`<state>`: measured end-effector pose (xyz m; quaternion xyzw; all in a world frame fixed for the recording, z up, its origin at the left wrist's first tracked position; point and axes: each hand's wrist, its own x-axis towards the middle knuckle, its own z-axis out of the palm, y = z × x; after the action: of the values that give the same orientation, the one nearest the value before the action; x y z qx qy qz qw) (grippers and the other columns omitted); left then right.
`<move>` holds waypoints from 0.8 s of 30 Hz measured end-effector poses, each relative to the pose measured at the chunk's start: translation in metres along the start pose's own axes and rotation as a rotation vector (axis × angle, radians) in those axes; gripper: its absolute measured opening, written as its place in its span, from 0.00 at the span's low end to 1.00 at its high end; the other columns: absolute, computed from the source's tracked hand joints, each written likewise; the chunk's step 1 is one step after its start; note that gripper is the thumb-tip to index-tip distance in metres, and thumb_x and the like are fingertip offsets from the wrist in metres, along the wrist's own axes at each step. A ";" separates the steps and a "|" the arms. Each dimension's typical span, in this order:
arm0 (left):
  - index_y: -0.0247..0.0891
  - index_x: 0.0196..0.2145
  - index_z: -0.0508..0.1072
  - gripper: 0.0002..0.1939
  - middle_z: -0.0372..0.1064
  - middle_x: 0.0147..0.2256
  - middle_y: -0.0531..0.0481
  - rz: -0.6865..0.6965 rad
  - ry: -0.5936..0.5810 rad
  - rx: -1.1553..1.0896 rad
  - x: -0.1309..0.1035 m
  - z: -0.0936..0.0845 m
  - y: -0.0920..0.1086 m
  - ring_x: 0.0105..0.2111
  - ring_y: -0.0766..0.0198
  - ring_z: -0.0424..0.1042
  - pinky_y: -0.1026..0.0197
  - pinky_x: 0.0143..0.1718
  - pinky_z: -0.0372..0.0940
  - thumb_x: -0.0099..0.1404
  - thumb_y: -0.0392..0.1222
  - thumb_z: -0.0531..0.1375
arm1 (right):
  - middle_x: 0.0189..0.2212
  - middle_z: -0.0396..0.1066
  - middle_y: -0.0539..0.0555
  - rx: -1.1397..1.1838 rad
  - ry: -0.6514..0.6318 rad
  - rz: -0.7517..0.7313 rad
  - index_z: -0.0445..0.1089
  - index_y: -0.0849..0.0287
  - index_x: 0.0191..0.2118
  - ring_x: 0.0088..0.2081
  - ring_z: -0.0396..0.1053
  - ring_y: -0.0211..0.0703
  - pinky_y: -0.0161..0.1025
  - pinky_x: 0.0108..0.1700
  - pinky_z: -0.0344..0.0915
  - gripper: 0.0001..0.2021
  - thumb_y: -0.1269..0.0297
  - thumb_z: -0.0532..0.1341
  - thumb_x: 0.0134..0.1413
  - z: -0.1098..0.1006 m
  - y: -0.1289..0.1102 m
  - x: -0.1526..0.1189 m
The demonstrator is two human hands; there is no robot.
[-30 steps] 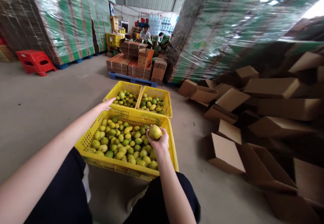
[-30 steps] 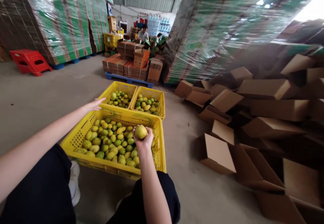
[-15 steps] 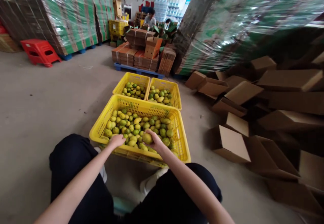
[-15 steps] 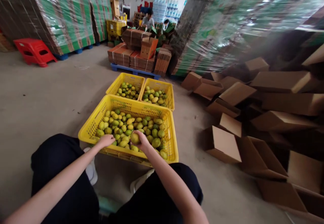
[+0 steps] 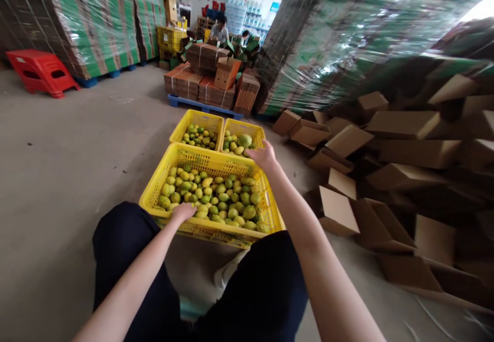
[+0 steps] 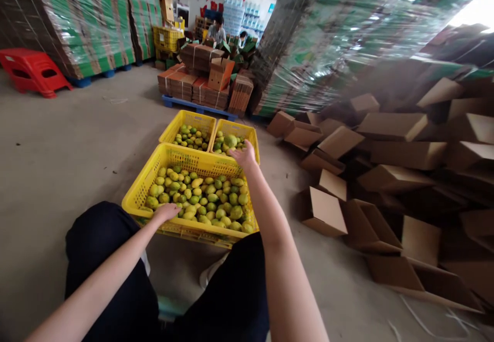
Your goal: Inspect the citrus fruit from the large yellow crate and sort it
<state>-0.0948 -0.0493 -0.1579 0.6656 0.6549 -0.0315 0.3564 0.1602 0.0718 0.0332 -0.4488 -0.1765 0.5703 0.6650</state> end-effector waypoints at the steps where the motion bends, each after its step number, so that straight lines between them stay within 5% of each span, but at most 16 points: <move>1: 0.36 0.38 0.80 0.23 0.76 0.46 0.32 0.004 0.004 0.005 -0.001 -0.001 0.001 0.50 0.41 0.73 0.50 0.48 0.63 0.69 0.51 0.49 | 0.30 0.72 0.53 -0.049 -0.004 0.024 0.66 0.61 0.40 0.28 0.72 0.43 0.42 0.27 0.73 0.07 0.66 0.57 0.56 0.005 -0.018 0.008; 3: 0.36 0.39 0.80 0.24 0.77 0.45 0.33 0.008 0.014 0.018 -0.004 -0.001 0.002 0.49 0.43 0.74 0.51 0.47 0.64 0.69 0.51 0.48 | 0.30 0.73 0.56 -0.156 -0.030 0.070 0.68 0.62 0.40 0.30 0.73 0.43 0.41 0.29 0.73 0.08 0.68 0.54 0.57 0.008 -0.043 0.013; 6: 0.36 0.41 0.80 0.23 0.76 0.46 0.34 0.004 0.023 0.050 -0.006 -0.001 0.003 0.49 0.44 0.74 0.52 0.46 0.65 0.69 0.50 0.47 | 0.30 0.76 0.57 -0.299 -0.090 0.112 0.70 0.63 0.37 0.29 0.74 0.43 0.38 0.30 0.72 0.08 0.72 0.54 0.56 -0.007 -0.049 -0.002; 15: 0.36 0.48 0.77 0.22 0.75 0.49 0.36 -0.009 0.008 0.171 0.000 0.003 -0.001 0.51 0.47 0.73 0.54 0.48 0.66 0.70 0.45 0.47 | 0.27 0.76 0.54 -0.706 -0.212 0.271 0.70 0.59 0.31 0.27 0.74 0.40 0.38 0.35 0.72 0.07 0.70 0.54 0.54 -0.078 0.035 -0.051; 20: 0.38 0.49 0.75 0.18 0.73 0.51 0.41 0.018 -0.075 0.226 0.015 0.003 -0.007 0.51 0.53 0.72 0.53 0.50 0.66 0.72 0.46 0.50 | 0.36 0.77 0.56 -1.049 -0.303 0.204 0.69 0.58 0.38 0.31 0.75 0.40 0.36 0.37 0.71 0.10 0.64 0.51 0.58 -0.093 0.072 -0.062; 24: 0.36 0.52 0.70 0.18 0.69 0.51 0.43 -0.006 -0.171 0.297 0.046 -0.010 -0.015 0.47 0.57 0.71 0.49 0.48 0.70 0.69 0.47 0.59 | 0.41 0.78 0.57 -1.454 -0.495 0.136 0.72 0.59 0.42 0.43 0.75 0.47 0.39 0.45 0.69 0.11 0.63 0.58 0.55 -0.097 0.089 -0.082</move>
<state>-0.1062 -0.0070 -0.1802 0.7040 0.6123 -0.1856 0.3082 0.1558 -0.0462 -0.0676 -0.6422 -0.6223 0.4343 0.1076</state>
